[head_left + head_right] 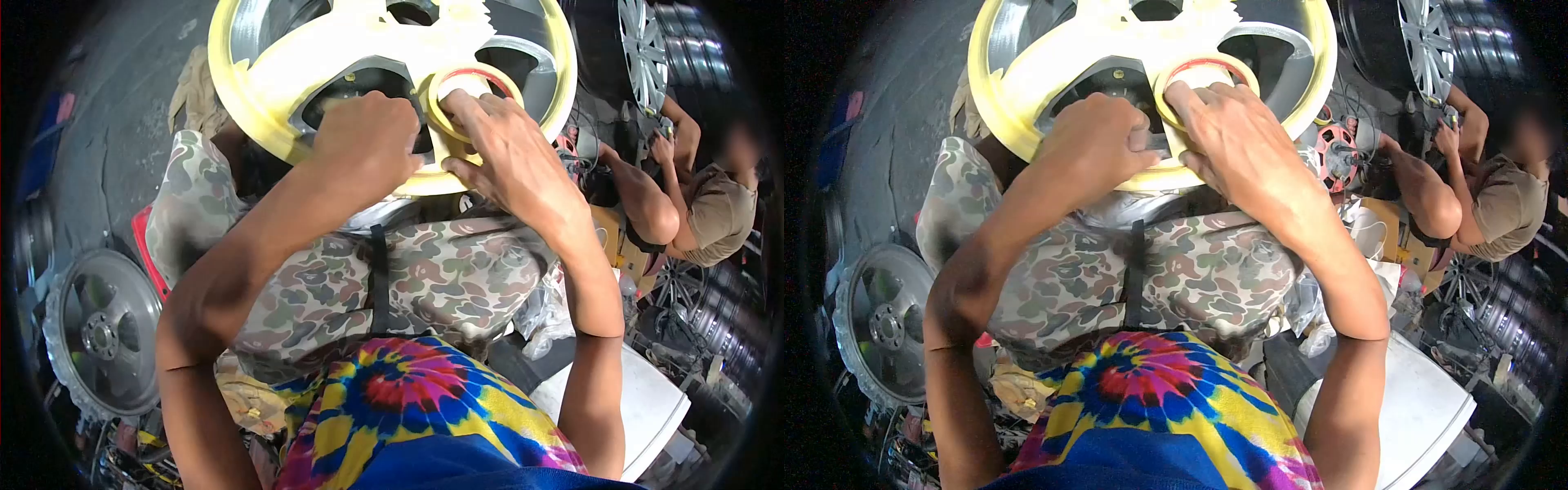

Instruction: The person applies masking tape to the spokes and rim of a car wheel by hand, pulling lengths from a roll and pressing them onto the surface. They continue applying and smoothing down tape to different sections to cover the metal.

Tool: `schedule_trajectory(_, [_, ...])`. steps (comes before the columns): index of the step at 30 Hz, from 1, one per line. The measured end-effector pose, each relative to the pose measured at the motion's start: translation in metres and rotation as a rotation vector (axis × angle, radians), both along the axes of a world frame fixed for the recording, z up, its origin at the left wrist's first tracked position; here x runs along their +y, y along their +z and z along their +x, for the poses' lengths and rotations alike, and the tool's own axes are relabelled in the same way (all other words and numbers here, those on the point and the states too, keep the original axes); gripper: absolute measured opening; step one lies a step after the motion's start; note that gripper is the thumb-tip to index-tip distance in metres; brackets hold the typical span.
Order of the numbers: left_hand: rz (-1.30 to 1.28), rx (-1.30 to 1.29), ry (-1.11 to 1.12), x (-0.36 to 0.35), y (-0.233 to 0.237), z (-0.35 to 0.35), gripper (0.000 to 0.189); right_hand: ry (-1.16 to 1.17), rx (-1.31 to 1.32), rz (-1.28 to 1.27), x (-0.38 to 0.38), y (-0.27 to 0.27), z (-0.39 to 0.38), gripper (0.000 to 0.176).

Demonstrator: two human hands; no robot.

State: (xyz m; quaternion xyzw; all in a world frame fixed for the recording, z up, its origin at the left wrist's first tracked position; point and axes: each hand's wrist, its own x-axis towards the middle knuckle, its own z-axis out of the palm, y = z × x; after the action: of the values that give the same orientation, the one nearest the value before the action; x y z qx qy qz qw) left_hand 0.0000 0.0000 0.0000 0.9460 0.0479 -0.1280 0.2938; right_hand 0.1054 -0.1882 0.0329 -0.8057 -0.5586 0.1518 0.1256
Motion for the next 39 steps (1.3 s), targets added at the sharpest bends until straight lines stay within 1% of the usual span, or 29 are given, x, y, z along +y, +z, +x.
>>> schedule_trajectory(2, [-0.045, -0.124, 0.005, 0.008, -0.007, -0.004, 0.029, -0.008, 0.027, 0.074, -0.006, -0.001, 0.002, 0.049])
schedule_trajectory(3, [-0.078, -0.113, 0.009, 0.005, -0.003, -0.010, 0.029, -0.007, 0.038, 0.041, -0.016, 0.007, -0.004, 0.049])
schedule_trajectory(5, [-0.254, -0.127, 0.013, 0.012, 0.003, -0.015, 0.024, -0.141, 0.090, 0.171, -0.027, 0.007, -0.013, 0.047])
schedule_trajectory(6, [-0.254, -0.123, 0.015, 0.012, -0.002, -0.020, 0.024, -0.169, 0.155, 0.151, -0.029, 0.003, -0.018, 0.049])
schedule_trajectory(8, [-0.158, -0.358, -0.249, 0.007, -0.012, -0.030, 0.026, -0.175, 0.166, 0.139, -0.032, -0.003, -0.033, 0.050])
schedule_trajectory(9, [-0.161, -0.360, -0.251, 0.004, -0.013, -0.030, 0.026, -0.179, 0.156, 0.111, -0.031, -0.006, -0.038, 0.051])
schedule_trajectory(11, [-0.128, -0.289, -0.281, -0.001, -0.013, -0.030, 0.031, -0.166, 0.145, 0.146, -0.030, -0.019, -0.044, 0.051])
schedule_trajectory(18, [-0.031, -0.360, -0.228, -0.002, -0.018, -0.037, 0.035, -0.190, 0.069, 0.268, -0.022, -0.034, -0.061, 0.052])
schedule_trajectory(24, [-0.028, -0.252, -0.157, -0.009, -0.018, -0.036, 0.037, -0.178, 0.030, 0.332, -0.013, -0.035, -0.068, 0.053])
schedule_trajectory(26, [-0.084, -0.488, -0.128, -0.014, -0.026, -0.040, 0.029, -0.174, 0.024, 0.336, -0.012, -0.036, -0.069, 0.053])
schedule_trajectory(28, [-0.047, -0.468, -0.110, -0.017, -0.020, -0.042, 0.028, -0.217, 0.080, 0.278, -0.014, -0.038, -0.069, 0.054])
schedule_trajectory(31, [0.014, -0.447, -0.089, -0.020, -0.016, -0.049, 0.028, -0.199, 0.074, 0.282, -0.015, -0.039, -0.069, 0.055])
schedule_trajectory(32, [0.038, -0.442, -0.083, -0.021, -0.017, -0.050, 0.031, -0.198, 0.071, 0.283, -0.014, -0.039, -0.070, 0.055])
schedule_trajectory(33, [0.039, -0.446, -0.082, -0.022, -0.020, -0.050, 0.031, -0.192, 0.052, 0.302, -0.013, -0.039, -0.071, 0.052])
schedule_trajectory(34, [0.049, -0.468, -0.093, -0.025, -0.023, -0.050, 0.031, -0.186, 0.034, 0.322, -0.013, -0.040, -0.072, 0.050])
schedule_trajectory(39, [0.050, -0.522, -0.154, -0.023, -0.025, -0.050, 0.032, -0.171, -0.026, 0.309, -0.017, -0.047, -0.073, 0.051])
